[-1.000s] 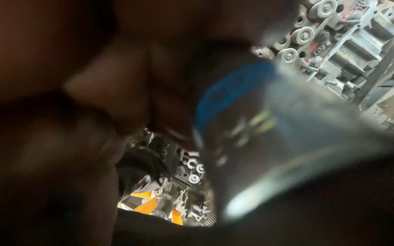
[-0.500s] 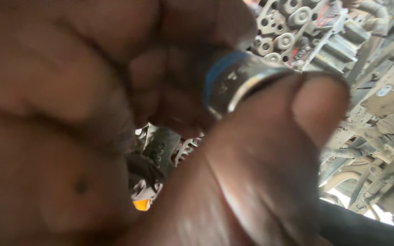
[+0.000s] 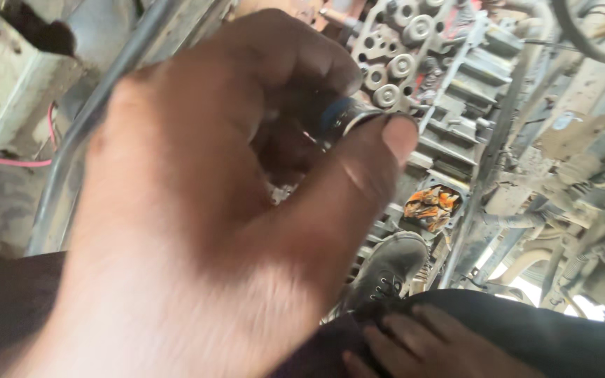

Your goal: The person works on an engine cylinder head by hand and using a socket. They insert small metal components into the head and use a socket to secure or position them.

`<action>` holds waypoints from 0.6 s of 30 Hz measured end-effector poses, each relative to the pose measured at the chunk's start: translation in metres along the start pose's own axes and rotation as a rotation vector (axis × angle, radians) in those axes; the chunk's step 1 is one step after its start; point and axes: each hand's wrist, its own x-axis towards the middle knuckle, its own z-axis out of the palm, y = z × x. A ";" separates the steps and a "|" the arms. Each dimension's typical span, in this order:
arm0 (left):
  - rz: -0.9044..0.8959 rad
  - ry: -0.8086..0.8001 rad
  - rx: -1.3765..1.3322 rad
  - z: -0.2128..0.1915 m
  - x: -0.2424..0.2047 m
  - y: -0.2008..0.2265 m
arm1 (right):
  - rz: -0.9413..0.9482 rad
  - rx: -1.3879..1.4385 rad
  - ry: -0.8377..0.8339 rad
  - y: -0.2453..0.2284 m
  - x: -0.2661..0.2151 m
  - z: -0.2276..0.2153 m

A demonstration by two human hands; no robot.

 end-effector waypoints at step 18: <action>0.298 -0.289 0.010 0.051 0.062 -0.048 | 0.976 0.263 -0.505 0.123 0.074 -0.139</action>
